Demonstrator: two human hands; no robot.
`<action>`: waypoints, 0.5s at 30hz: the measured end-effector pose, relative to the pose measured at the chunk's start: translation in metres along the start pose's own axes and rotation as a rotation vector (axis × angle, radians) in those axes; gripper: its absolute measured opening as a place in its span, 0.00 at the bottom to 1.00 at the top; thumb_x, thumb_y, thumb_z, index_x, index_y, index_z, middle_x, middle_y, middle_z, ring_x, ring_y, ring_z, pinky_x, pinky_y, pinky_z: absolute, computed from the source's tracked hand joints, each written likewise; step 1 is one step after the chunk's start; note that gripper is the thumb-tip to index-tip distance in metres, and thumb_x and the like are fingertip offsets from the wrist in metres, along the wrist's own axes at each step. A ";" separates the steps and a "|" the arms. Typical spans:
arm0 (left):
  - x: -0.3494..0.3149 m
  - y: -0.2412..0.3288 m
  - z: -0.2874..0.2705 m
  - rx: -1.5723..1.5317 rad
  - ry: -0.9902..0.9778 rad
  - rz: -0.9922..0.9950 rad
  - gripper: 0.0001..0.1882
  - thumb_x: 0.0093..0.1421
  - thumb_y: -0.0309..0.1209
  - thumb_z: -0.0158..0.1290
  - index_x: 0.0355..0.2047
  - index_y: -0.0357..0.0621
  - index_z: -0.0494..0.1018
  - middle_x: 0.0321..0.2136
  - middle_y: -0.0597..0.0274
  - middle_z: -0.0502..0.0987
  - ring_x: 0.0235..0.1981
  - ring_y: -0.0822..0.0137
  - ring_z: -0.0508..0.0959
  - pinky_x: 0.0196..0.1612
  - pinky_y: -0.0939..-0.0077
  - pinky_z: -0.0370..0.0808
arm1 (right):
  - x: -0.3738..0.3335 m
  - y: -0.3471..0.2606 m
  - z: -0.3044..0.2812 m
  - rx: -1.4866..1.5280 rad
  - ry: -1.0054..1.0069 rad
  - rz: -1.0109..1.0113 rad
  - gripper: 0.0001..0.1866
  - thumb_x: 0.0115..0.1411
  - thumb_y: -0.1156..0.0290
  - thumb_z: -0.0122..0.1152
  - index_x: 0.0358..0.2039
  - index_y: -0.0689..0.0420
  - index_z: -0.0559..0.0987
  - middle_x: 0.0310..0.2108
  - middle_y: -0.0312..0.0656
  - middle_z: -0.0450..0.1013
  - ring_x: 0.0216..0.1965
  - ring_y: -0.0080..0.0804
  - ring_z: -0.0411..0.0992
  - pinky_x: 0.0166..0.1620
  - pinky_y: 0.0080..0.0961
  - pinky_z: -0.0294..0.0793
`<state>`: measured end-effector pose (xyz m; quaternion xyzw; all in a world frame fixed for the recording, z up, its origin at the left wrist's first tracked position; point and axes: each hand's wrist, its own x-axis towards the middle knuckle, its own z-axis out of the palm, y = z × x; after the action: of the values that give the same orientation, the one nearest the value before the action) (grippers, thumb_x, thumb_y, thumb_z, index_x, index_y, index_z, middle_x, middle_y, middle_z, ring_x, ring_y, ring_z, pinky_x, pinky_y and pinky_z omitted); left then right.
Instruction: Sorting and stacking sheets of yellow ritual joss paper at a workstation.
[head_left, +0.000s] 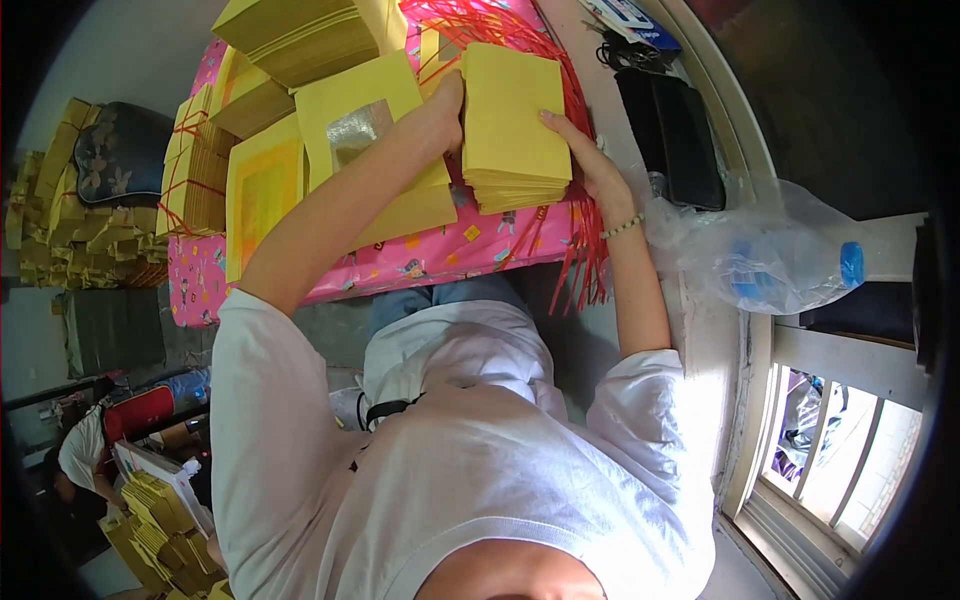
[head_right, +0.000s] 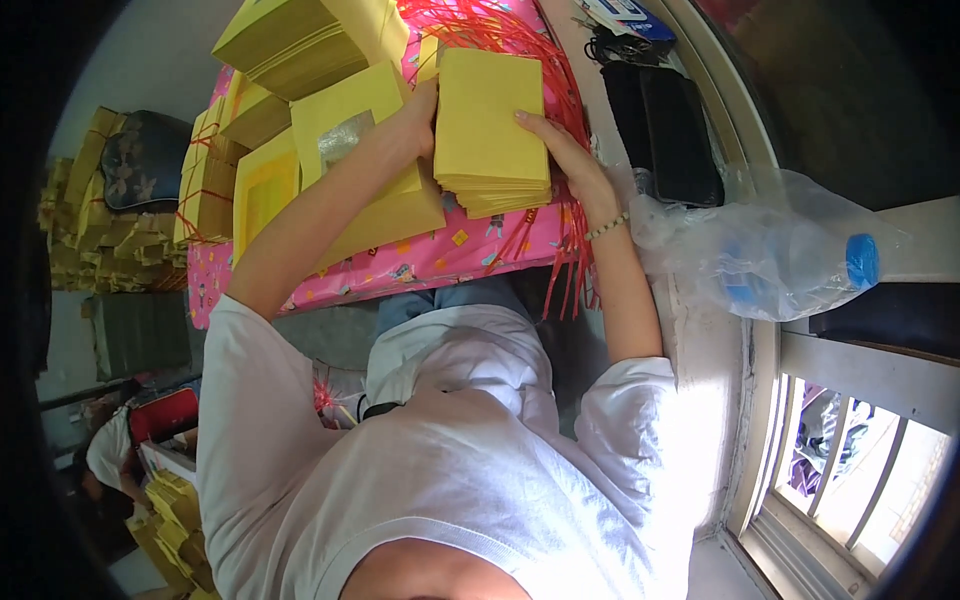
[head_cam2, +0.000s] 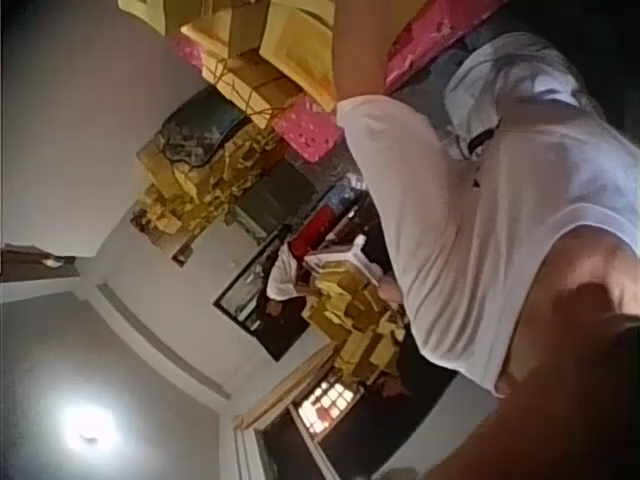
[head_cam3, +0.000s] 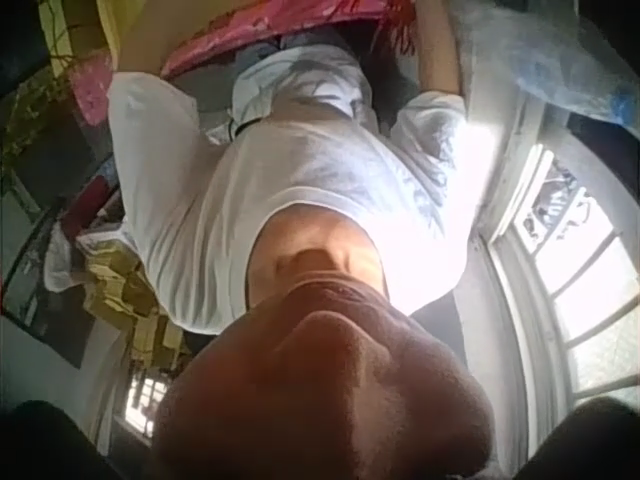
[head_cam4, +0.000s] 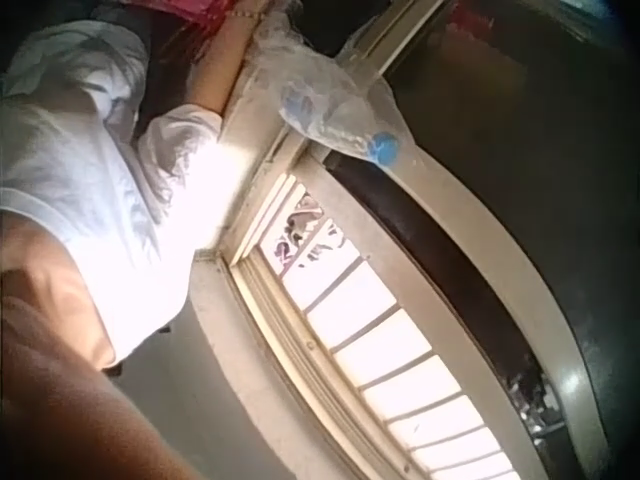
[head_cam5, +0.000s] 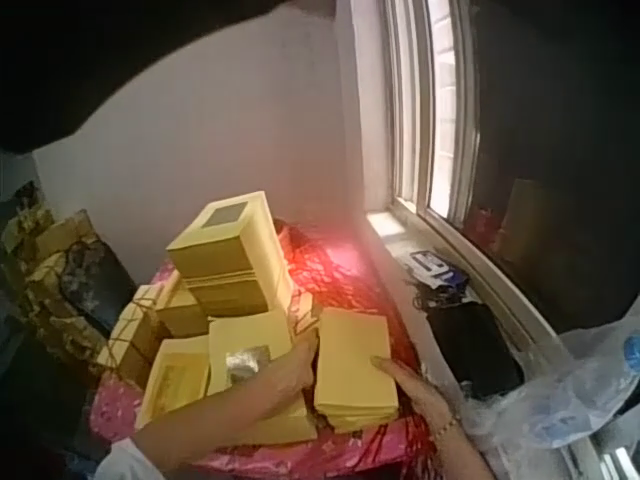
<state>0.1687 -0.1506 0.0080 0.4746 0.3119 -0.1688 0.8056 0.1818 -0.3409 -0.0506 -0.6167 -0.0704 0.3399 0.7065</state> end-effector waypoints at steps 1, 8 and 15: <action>0.001 -0.002 0.001 0.002 0.000 -0.003 0.31 0.65 0.54 0.31 0.53 0.43 0.67 0.49 0.53 0.73 0.48 0.58 0.74 0.49 0.56 0.71 | 0.000 0.003 -0.002 0.048 -0.005 -0.013 0.36 0.55 0.46 0.60 0.56 0.59 0.69 0.53 0.42 0.68 0.55 0.30 0.64 0.58 0.25 0.59; 0.008 -0.023 0.005 -0.119 -0.070 -0.006 0.35 0.65 0.56 0.24 0.55 0.44 0.66 0.52 0.52 0.70 0.52 0.54 0.72 0.53 0.51 0.68 | -0.004 0.007 -0.015 0.182 0.007 0.014 0.34 0.54 0.50 0.62 0.53 0.62 0.70 0.50 0.43 0.70 0.50 0.28 0.68 0.52 0.23 0.66; -0.027 -0.052 0.016 -0.414 0.003 -0.026 0.39 0.64 0.60 0.22 0.59 0.43 0.61 0.57 0.51 0.66 0.56 0.51 0.68 0.57 0.49 0.64 | -0.004 0.016 -0.031 0.175 0.063 -0.002 0.33 0.54 0.51 0.63 0.53 0.62 0.70 0.48 0.43 0.71 0.49 0.28 0.69 0.51 0.23 0.67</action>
<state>0.1239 -0.1909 -0.0027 0.2952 0.3471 -0.1110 0.8832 0.1885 -0.3684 -0.0713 -0.5629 -0.0187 0.3244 0.7600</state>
